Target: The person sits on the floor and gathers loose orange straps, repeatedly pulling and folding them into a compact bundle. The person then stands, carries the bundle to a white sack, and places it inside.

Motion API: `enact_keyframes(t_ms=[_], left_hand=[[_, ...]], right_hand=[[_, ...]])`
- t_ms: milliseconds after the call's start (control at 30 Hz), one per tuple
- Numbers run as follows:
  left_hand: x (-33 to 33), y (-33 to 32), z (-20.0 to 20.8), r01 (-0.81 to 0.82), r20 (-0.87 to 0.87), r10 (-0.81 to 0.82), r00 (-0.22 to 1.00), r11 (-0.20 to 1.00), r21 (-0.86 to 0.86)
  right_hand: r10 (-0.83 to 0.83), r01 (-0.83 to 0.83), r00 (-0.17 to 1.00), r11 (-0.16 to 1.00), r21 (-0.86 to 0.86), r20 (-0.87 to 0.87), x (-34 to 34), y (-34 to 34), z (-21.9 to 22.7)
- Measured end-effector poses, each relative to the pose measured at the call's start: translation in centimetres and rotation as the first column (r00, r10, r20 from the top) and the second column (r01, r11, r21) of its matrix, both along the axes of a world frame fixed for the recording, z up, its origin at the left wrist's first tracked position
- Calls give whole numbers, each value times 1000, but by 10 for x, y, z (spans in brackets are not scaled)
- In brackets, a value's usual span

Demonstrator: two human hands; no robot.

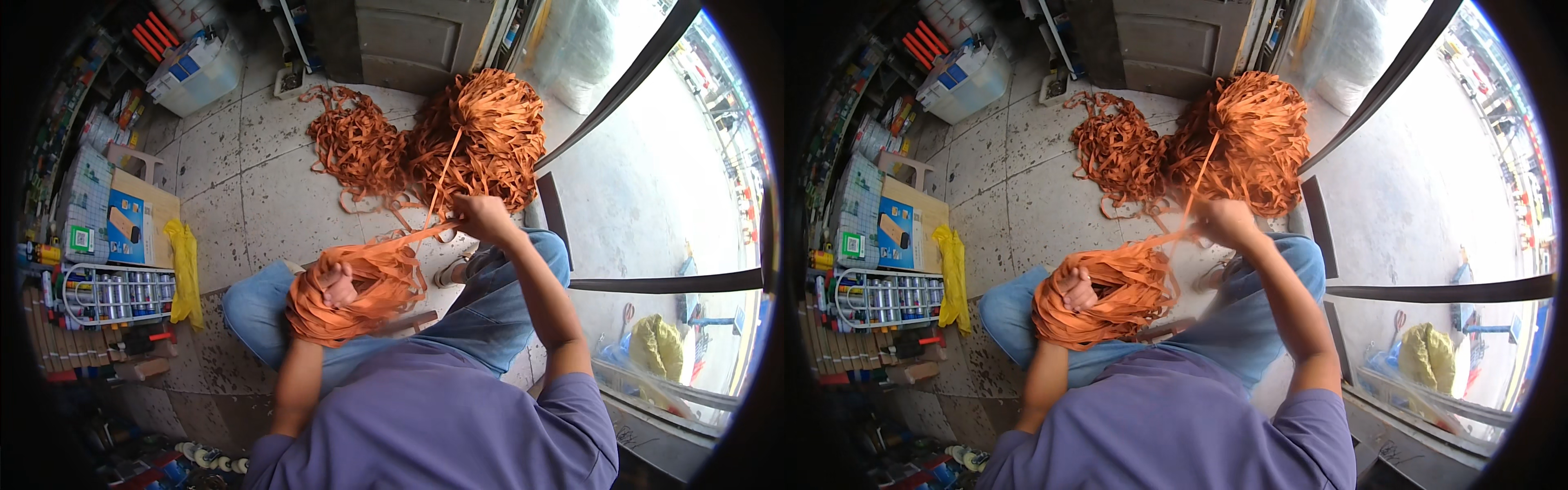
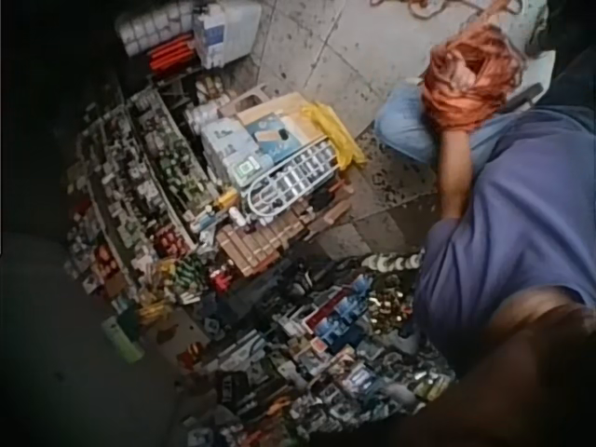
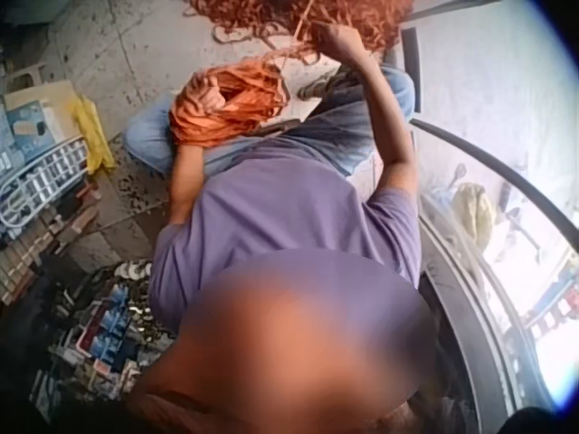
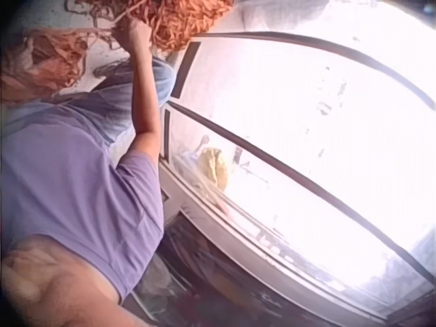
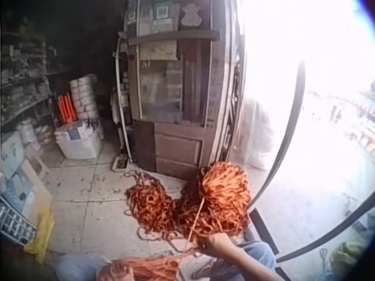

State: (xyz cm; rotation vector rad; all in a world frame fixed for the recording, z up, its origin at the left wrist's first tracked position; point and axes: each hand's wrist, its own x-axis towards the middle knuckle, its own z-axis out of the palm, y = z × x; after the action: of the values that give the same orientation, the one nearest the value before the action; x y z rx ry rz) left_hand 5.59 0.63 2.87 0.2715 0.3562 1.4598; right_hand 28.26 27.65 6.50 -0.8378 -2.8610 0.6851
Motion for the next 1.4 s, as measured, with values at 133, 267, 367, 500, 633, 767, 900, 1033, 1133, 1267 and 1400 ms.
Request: enact_keyframes(t_ms=[133, 267, 367, 500, 633, 767, 900, 1033, 1133, 1267, 1400], left_hand=[[-54, -15, -2, -561, 335, 480, 811, 802, 207], [-86, -26, -17, -722, 298, 663, 687, 669, 177], [-72, -12, 3, -784, 340, 726, 598, 619, 57], [-74, -20, 17, -686, 244, 646, 724, 712, 150], [-86, -14, 6, -495, 186, 459, 868, 822, 281], [-69, -3, -4, -436, 152, 416, 897, 890, 135], [7, 21, 38, -354, -192, 319, 928, 917, -186], [19, 12, 29, -68, -276, 11, 961, 978, -197], [0, 8, -10, 86, -44, -93, 995, 986, -142], [-24, -8, -9, -229, 143, 212, 967, 967, 112], [-74, -47, -15, -585, 286, 514, 809, 753, 300]], right_hand=[[-555, 540, 827, 829, 147, 92, 180, 92, -29], [-921, 872, 347, 387, 300, 177, 340, 124, -59], [-978, 913, 206, 199, 357, 18, 317, 124, -64], [-657, 591, 725, 747, 304, 204, 152, 74, -17], [-23, -18, 907, 995, 94, 422, 63, 6, -19], [473, -482, 837, 875, -41, 275, -14, -63, -17], [469, -471, 880, 882, -5, -80, -85, -111, 11], [326, -321, 939, 945, 68, -106, -106, -94, 15], [358, -361, 929, 932, -19, -96, -65, -44, -5], [-91, 56, 969, 986, 156, 229, 79, 64, -42], [-538, 376, 635, 842, 386, 555, 280, 123, -44]])
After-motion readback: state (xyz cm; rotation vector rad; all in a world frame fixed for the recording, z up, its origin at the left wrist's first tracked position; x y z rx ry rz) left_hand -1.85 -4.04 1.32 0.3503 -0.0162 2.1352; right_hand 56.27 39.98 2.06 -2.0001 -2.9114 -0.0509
